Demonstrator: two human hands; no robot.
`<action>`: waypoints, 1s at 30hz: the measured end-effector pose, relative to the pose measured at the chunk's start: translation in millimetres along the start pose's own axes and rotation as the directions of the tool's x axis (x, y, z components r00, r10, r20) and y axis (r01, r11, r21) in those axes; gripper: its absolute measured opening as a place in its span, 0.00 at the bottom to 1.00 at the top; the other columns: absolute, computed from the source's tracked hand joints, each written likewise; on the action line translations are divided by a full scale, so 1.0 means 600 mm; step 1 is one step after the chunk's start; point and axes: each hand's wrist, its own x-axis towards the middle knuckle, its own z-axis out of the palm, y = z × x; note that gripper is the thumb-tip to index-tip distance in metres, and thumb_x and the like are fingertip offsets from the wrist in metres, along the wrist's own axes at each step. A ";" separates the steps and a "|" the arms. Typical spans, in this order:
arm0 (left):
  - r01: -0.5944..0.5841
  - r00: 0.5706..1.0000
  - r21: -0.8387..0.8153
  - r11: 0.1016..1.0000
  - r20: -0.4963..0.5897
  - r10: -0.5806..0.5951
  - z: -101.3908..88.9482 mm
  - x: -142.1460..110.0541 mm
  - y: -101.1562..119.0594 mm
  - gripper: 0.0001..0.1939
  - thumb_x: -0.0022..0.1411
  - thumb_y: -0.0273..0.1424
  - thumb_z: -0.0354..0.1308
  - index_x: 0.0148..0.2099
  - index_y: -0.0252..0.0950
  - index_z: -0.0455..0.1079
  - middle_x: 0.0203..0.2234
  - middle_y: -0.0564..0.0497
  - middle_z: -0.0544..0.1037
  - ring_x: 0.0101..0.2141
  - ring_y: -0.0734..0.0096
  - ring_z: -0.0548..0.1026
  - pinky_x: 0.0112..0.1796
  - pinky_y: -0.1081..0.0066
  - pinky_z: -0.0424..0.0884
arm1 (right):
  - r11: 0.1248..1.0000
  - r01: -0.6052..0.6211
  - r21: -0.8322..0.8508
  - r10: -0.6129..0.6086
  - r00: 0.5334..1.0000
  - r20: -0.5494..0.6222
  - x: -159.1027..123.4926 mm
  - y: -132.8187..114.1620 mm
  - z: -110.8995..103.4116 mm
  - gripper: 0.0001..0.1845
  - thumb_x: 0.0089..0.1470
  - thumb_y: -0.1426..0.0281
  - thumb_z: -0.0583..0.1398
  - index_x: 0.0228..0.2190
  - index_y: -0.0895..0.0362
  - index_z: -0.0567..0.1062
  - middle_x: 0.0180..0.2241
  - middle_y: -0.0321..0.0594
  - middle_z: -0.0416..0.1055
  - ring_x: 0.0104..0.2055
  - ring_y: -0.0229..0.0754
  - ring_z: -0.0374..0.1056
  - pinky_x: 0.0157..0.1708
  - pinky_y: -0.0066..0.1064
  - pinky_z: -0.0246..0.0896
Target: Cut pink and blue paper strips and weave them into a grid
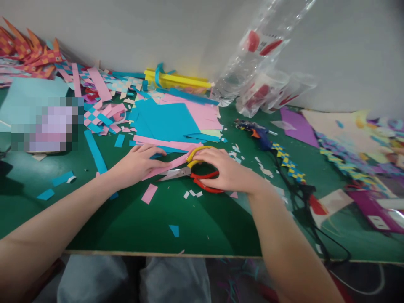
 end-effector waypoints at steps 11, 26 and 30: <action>-0.006 1.000 0.012 1.000 -0.020 0.006 0.003 0.001 -0.002 0.17 0.71 0.32 0.50 0.58 0.52 0.69 0.55 0.47 0.71 0.54 0.56 0.65 0.47 0.59 0.59 | 0.999 0.021 -0.033 -0.021 1.000 0.014 0.004 -0.023 0.012 0.20 0.55 0.67 0.60 0.49 0.51 0.69 0.54 0.45 0.69 0.60 0.54 0.61 0.56 0.50 0.55; 0.011 1.000 -0.081 0.997 0.012 -0.010 -0.003 0.000 -0.004 0.23 0.68 0.23 0.49 0.60 0.47 0.67 0.57 0.45 0.69 0.57 0.53 0.64 0.49 0.55 0.60 | 0.990 0.135 0.053 -0.136 0.990 0.034 -0.004 -0.033 0.006 0.21 0.51 0.67 0.64 0.48 0.51 0.72 0.53 0.42 0.71 0.59 0.52 0.63 0.59 0.49 0.54; 0.080 0.995 -0.192 0.978 -0.040 -0.089 -0.006 0.003 -0.001 0.20 0.72 0.32 0.46 0.62 0.38 0.63 0.54 0.42 0.72 0.55 0.57 0.66 0.51 0.58 0.62 | 0.990 -0.006 0.142 0.044 0.962 -0.270 -0.019 0.010 -0.011 0.21 0.47 0.66 0.64 0.46 0.51 0.73 0.51 0.42 0.72 0.53 0.53 0.69 0.53 0.49 0.62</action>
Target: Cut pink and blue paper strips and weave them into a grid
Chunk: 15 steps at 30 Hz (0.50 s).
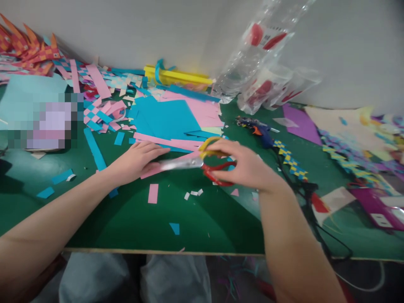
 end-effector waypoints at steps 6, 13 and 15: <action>-0.041 0.999 0.098 0.994 -0.019 0.043 -0.008 -0.007 0.008 0.21 0.69 0.44 0.50 0.55 0.37 0.70 0.51 0.43 0.74 0.52 0.54 0.68 0.50 0.57 0.62 | 0.838 -0.539 -0.082 0.415 0.728 -0.545 0.001 0.100 0.002 0.29 0.43 0.60 0.66 0.47 0.57 0.71 0.48 0.51 0.73 0.48 0.59 0.71 0.48 0.55 0.65; -0.104 0.993 0.163 0.981 -0.030 0.110 -0.016 -0.016 0.010 0.14 0.67 0.41 0.55 0.46 0.39 0.75 0.45 0.46 0.76 0.47 0.56 0.70 0.44 0.60 0.60 | 0.773 -0.554 -0.311 0.374 0.792 -0.482 0.003 0.109 0.030 0.28 0.52 0.63 0.58 0.51 0.66 0.67 0.50 0.66 0.69 0.53 0.69 0.65 0.49 0.63 0.60; -0.108 0.992 0.152 0.982 -0.040 0.116 -0.018 -0.016 0.008 0.14 0.70 0.39 0.51 0.44 0.40 0.76 0.44 0.47 0.77 0.47 0.58 0.70 0.44 0.60 0.59 | 0.808 -0.495 -0.320 0.295 0.810 -0.508 0.006 0.089 0.032 0.29 0.53 0.65 0.59 0.54 0.66 0.64 0.53 0.66 0.67 0.56 0.68 0.63 0.51 0.63 0.58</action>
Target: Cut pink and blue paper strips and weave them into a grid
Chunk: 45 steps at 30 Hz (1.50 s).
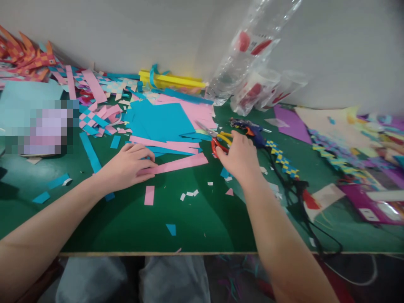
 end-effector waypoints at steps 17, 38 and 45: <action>0.005 0.998 0.247 0.969 -0.057 0.009 -0.022 0.008 0.008 0.18 0.71 0.27 0.44 0.35 0.42 0.74 0.32 0.52 0.80 0.35 0.66 0.75 0.52 0.58 0.61 | 0.687 0.569 0.451 -0.695 0.695 0.182 -0.033 -0.091 -0.031 0.12 0.60 0.62 0.58 0.42 0.53 0.78 0.42 0.42 0.79 0.47 0.47 0.73 0.51 0.45 0.65; 0.370 0.789 -0.131 0.920 -0.478 -0.385 -0.025 -0.003 -0.011 0.07 0.66 0.36 0.57 0.39 0.42 0.75 0.33 0.54 0.82 0.37 0.63 0.79 0.48 0.54 0.69 | 0.767 0.519 0.377 -0.607 0.777 0.166 -0.034 -0.100 -0.015 0.22 0.65 0.58 0.50 0.55 0.53 0.69 0.57 0.44 0.70 0.61 0.49 0.63 0.61 0.50 0.57; 0.278 0.500 -0.831 0.481 -0.303 -0.811 -0.022 0.005 -0.023 0.11 0.61 0.40 0.62 0.37 0.38 0.69 0.27 0.53 0.79 0.25 0.71 0.76 0.29 0.66 0.72 | 0.771 0.519 0.370 -0.627 0.719 0.299 -0.030 -0.096 -0.007 0.23 0.66 0.57 0.49 0.57 0.51 0.68 0.61 0.42 0.66 0.65 0.48 0.59 0.67 0.57 0.41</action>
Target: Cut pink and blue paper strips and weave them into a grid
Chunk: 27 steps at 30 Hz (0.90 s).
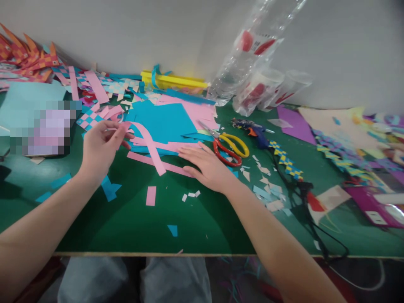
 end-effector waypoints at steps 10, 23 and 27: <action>0.144 0.990 -0.379 0.914 0.047 -0.136 -0.010 0.024 -0.018 0.18 0.51 0.40 0.68 0.31 0.37 0.62 0.26 0.61 0.70 0.36 0.75 0.73 0.38 0.67 0.72 | 0.994 0.096 -0.050 -0.101 0.988 -0.116 0.008 -0.014 0.000 0.24 0.66 0.58 0.48 0.58 0.53 0.66 0.62 0.43 0.63 0.65 0.47 0.58 0.68 0.53 0.36; 0.116 0.993 -0.453 0.884 0.067 -0.097 0.016 -0.002 0.022 0.02 0.54 0.24 0.61 0.33 0.34 0.72 0.19 0.54 0.75 0.19 0.74 0.71 0.23 0.72 0.68 | 0.962 0.012 -0.271 -0.010 1.000 0.010 0.099 -0.014 0.014 0.31 0.66 0.54 0.44 0.61 0.58 0.63 0.62 0.45 0.64 0.67 0.51 0.53 0.69 0.54 0.27; 0.113 0.992 -0.445 0.888 0.104 -0.074 0.015 -0.005 0.018 0.03 0.55 0.26 0.63 0.32 0.33 0.72 0.20 0.53 0.75 0.20 0.73 0.72 0.24 0.72 0.69 | 0.950 -0.102 -0.294 0.085 0.994 -0.071 0.120 0.012 0.021 0.34 0.66 0.53 0.44 0.60 0.64 0.64 0.62 0.53 0.63 0.67 0.55 0.52 0.68 0.58 0.27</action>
